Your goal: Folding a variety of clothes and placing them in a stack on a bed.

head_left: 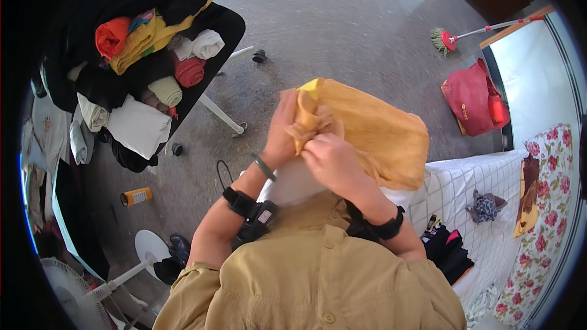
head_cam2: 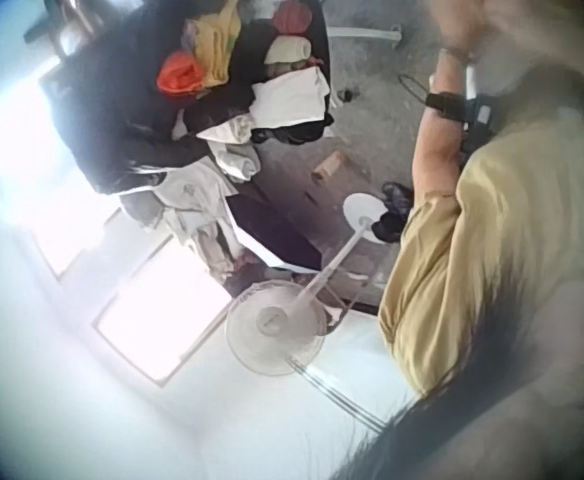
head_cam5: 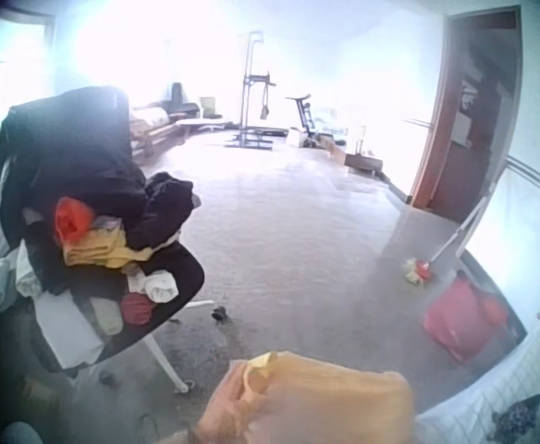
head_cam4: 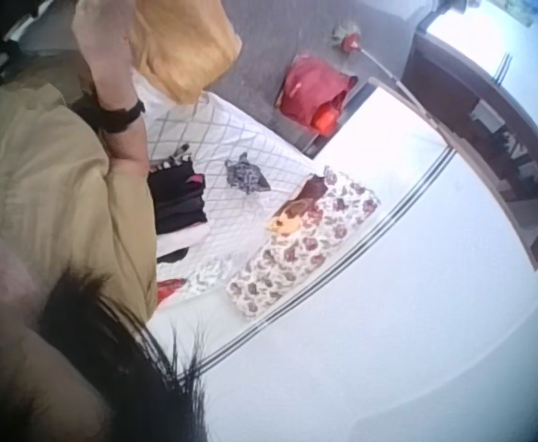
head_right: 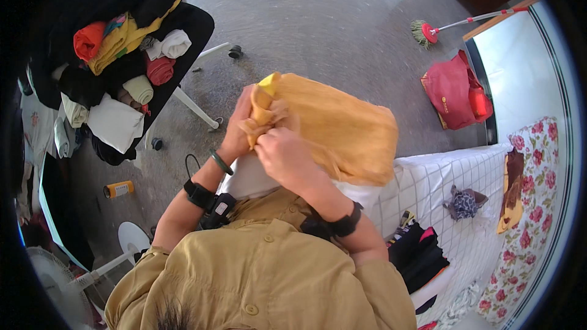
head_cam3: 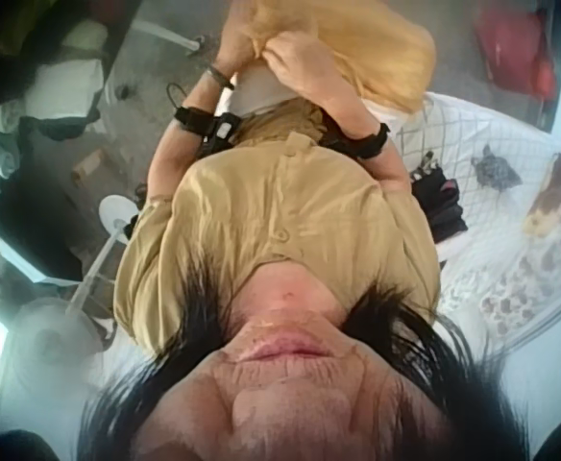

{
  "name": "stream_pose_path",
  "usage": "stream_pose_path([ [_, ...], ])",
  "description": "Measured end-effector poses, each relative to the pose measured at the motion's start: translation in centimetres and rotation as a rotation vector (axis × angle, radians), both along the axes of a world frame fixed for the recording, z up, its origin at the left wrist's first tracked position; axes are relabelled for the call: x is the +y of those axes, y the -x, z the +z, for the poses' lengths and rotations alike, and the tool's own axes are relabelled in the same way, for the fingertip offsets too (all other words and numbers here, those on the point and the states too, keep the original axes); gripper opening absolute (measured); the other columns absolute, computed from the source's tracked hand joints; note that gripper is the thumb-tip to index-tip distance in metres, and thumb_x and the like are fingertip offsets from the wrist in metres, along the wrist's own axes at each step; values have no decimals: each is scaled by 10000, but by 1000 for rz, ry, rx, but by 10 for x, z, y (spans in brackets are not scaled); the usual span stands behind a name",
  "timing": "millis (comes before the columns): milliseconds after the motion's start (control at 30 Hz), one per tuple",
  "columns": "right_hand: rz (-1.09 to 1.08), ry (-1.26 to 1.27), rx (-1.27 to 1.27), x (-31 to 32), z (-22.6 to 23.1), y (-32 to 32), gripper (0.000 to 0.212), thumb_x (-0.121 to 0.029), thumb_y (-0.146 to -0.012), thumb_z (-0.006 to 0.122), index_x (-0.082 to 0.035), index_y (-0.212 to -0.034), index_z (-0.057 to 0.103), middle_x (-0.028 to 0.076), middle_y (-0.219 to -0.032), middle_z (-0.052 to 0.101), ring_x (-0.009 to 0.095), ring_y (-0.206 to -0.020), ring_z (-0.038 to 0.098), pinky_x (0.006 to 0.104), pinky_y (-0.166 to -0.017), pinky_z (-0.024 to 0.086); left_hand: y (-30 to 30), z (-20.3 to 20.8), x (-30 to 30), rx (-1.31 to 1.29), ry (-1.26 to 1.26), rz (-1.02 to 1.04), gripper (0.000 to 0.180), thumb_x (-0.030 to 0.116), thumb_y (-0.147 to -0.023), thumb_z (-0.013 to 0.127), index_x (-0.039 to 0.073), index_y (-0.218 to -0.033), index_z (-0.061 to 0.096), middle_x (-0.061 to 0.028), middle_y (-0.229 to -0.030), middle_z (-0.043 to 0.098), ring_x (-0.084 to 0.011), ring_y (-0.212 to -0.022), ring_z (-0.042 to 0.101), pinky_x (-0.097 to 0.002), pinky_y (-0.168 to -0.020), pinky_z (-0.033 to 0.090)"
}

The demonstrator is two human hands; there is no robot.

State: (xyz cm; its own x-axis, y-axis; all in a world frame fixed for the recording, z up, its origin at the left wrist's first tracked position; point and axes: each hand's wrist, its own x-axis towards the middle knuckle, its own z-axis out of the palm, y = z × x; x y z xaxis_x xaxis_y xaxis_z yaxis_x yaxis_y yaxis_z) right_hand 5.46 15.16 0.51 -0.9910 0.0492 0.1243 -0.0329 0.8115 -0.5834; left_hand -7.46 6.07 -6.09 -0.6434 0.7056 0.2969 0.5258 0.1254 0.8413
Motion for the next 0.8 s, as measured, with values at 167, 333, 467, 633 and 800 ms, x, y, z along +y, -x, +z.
stream_pose_path([
  [167,-318,289,176,11,26,-6,151,-51,-811,628,-26,-960,637,143,-927,642,303,-920,610,369,-762,501,-21,1,2,388,188,108,600,232,-771,622,-21,-1280,430,-206,-1305,452,-377,-1244,399,-474,-1018,318],
  [333,-59,197,376,-35,19,18,265,-66,-761,656,-14,-1017,611,145,-1028,617,305,-958,599,386,-834,488,-25,-12,4,144,88,81,598,226,-776,628,-36,-1275,430,-220,-1266,467,-379,-1189,430,-468,-1014,327],
  [467,63,180,419,-54,1,44,307,-111,-748,662,6,-1025,598,173,-1042,604,354,-1043,552,438,-926,428,-27,-14,0,173,116,121,555,241,-810,606,-27,-1267,440,-210,-1234,486,-372,-1144,463,-451,-992,359],
  [633,-72,115,343,-9,-46,71,325,-220,-759,664,-5,-992,592,152,-1074,601,339,-1028,543,456,-950,388,-16,-26,-10,-49,148,65,412,203,-928,498,-23,-1270,450,-186,-1159,545,-317,-1087,531,-373,-985,397],
  [800,-146,-162,344,21,-54,55,404,-256,-817,621,34,-1095,580,178,-1156,572,348,-1138,485,450,-1018,343,-18,-23,-13,-482,-202,320,436,180,-965,418,-53,-1333,395,-189,-1287,514,-258,-1187,494,-320,-1003,376],
])
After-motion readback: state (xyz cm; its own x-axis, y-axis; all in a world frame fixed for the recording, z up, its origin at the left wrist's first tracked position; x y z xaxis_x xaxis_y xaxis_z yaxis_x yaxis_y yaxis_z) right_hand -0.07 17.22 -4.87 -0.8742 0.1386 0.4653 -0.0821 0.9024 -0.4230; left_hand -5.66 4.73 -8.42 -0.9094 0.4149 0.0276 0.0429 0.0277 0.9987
